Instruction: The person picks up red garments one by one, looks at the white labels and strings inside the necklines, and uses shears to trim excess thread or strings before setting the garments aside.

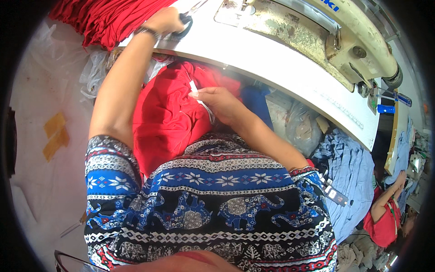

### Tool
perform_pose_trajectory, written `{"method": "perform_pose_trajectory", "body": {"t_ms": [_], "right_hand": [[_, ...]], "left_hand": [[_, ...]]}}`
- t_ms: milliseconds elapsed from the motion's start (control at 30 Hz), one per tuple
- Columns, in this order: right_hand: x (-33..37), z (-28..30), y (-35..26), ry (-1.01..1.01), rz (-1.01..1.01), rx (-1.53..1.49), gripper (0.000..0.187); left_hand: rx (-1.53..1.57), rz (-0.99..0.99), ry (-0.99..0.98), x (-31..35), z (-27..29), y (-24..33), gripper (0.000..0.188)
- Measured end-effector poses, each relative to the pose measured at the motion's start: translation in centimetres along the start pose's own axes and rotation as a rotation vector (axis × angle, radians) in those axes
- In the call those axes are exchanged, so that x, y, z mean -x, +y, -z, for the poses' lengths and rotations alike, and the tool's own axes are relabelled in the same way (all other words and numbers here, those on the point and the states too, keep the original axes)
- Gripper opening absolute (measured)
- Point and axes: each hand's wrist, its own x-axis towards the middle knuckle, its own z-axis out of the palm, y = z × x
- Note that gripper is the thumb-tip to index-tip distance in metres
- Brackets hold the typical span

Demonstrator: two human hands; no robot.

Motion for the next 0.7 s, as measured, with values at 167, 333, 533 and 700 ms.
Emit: {"method": "perform_pose_trajectory", "body": {"t_ms": [167,333,533,700], "right_hand": [[-0.3,0.2,0.2,0.017,0.025,0.112,0.024],[0.1,-0.3,0.4,-0.006,0.126,0.224,0.021],[0.0,-1.5,0.1,-0.04,0.197,0.249,0.015],[0.7,-2.7,-0.4,-0.125,0.234,0.257,0.012]], "left_hand": [[0.175,-0.015,0.308,10.4,-3.2,-6.8,0.049],[0.585,-0.13,0.275,25.6,-7.6,-6.1,0.019],[0.593,-0.051,-0.035,33.8,-7.5,-1.8,0.037],[0.65,0.0,-0.071,33.8,-8.8,-0.7,0.034]]}}
